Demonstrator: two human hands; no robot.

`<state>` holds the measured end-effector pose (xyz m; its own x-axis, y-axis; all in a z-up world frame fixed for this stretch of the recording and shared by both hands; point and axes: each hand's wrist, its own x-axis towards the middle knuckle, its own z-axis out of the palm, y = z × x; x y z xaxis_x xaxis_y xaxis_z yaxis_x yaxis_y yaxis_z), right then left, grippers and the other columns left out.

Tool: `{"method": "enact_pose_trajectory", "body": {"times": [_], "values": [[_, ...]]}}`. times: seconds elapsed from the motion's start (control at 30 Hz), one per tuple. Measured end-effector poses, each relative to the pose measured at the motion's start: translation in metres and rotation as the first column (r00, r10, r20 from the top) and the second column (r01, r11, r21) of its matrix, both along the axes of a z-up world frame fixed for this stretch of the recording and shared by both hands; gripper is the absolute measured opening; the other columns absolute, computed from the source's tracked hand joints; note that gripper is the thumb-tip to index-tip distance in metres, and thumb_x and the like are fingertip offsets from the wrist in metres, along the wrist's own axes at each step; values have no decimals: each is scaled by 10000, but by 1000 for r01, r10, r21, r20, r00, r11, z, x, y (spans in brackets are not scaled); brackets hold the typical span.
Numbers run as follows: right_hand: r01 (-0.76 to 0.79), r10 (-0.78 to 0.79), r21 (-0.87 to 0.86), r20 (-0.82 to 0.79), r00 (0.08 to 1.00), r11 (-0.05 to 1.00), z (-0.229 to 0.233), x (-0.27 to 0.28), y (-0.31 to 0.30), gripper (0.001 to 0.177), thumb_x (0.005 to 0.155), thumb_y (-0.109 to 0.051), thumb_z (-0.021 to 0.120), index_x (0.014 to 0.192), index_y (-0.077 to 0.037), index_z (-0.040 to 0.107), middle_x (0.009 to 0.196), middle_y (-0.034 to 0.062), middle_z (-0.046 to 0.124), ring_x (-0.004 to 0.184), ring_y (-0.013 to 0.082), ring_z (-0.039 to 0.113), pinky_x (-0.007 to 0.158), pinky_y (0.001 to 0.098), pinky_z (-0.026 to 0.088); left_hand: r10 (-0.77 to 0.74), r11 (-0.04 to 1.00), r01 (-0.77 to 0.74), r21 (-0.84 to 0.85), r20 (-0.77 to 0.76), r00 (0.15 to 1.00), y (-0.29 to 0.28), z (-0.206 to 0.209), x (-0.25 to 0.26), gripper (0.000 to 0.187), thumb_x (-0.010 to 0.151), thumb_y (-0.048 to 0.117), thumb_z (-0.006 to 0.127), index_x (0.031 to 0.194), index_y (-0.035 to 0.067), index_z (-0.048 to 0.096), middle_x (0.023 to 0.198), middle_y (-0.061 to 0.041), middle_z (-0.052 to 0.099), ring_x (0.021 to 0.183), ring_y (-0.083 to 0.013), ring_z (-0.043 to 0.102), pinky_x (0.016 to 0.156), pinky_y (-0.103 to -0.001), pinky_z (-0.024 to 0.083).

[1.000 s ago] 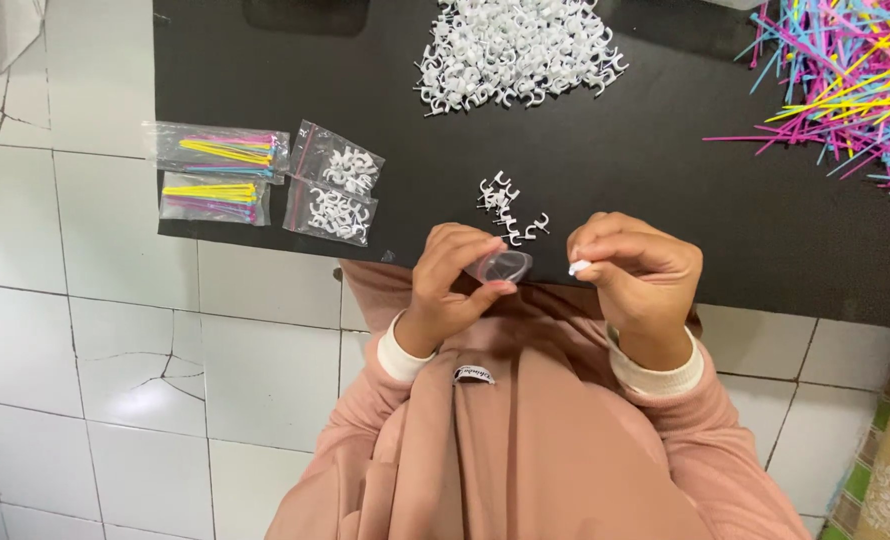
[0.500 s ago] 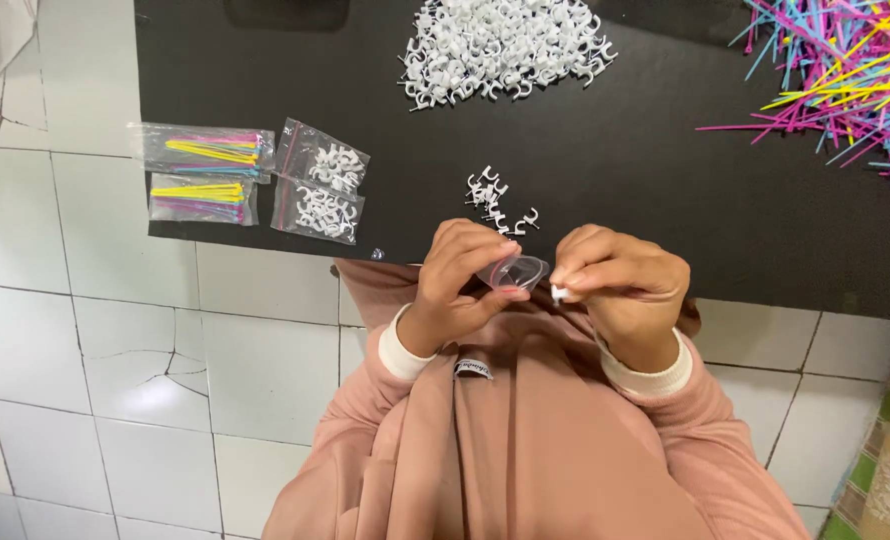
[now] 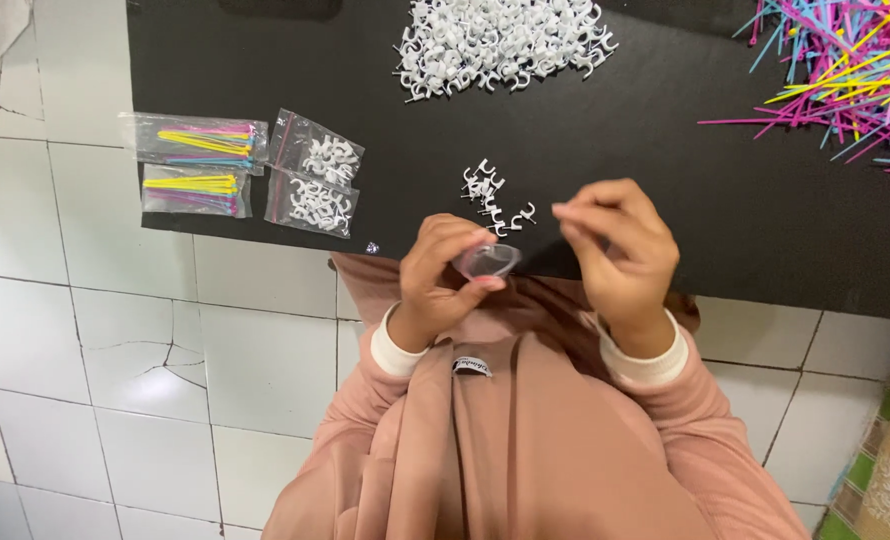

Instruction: Picking up small plastic clips and placing them into a plastic bag

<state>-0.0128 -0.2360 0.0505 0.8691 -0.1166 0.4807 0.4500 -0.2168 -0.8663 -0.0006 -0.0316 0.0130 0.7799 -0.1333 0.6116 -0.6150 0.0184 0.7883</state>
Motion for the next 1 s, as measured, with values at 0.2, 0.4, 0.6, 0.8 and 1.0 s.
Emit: {"method": "enact_pose_trajectory", "body": {"times": [0.2, 0.4, 0.6, 0.8, 1.0], "values": [[-125, 52, -349, -212, 976, 929, -20, 7, 3, 162, 909, 108, 741, 1005, -11, 794, 937, 142, 700, 808, 312, 625, 773, 429, 528, -20, 967, -50, -251, -268, 963, 22, -28, -11, 588, 942, 368, 769, 1225, -119, 599, 988, -254, 689, 879, -325, 703, 821, -444, 574], [-227, 111, -570, -231, 967, 789, -27, 7, -6, 303, 836, 204, 656, 1036, 17, 785, 1023, 179, 684, 878, 363, 621, 822, 496, 516, -10, 963, -73, -258, -307, 952, 25, -42, -17, 583, 939, 305, 783, 1253, -143, 582, 1045, -265, 638, 964, -332, 691, 857, -437, 574], [-181, 54, -576, -230, 972, 797, -27, 8, -9, 135, 900, 94, 746, 962, -16, 797, 966, 107, 684, 858, 285, 624, 790, 380, 540, 1, 968, -75, -241, -291, 957, 24, -40, -17, 567, 925, 280, 791, 1231, -155, 595, 1029, -259, 639, 969, -325, 686, 860, -416, 576], [-159, -1, -620, -250, 968, 768, -37, 2, -22, 75, 932, 43, 771, 995, 3, 772, 950, 117, 660, 876, 294, 638, 806, 391, 551, 11, 973, -74, -220, -278, 961, 23, -39, -18, 544, 925, 261, 791, 1219, -157, 605, 1018, -252, 644, 967, -330, 681, 856, -415, 571], [-138, 32, -403, -259, 965, 905, -33, 2, -17, 39, 1018, 24, 703, 1014, 32, 741, 937, 141, 650, 865, 325, 671, 783, 413, 551, 15, 982, -57, -183, -225, 974, 19, -31, -15, 518, 922, 261, 791, 1204, -140, 624, 996, -233, 654, 933, -314, 660, 832, -408, 544]]}}
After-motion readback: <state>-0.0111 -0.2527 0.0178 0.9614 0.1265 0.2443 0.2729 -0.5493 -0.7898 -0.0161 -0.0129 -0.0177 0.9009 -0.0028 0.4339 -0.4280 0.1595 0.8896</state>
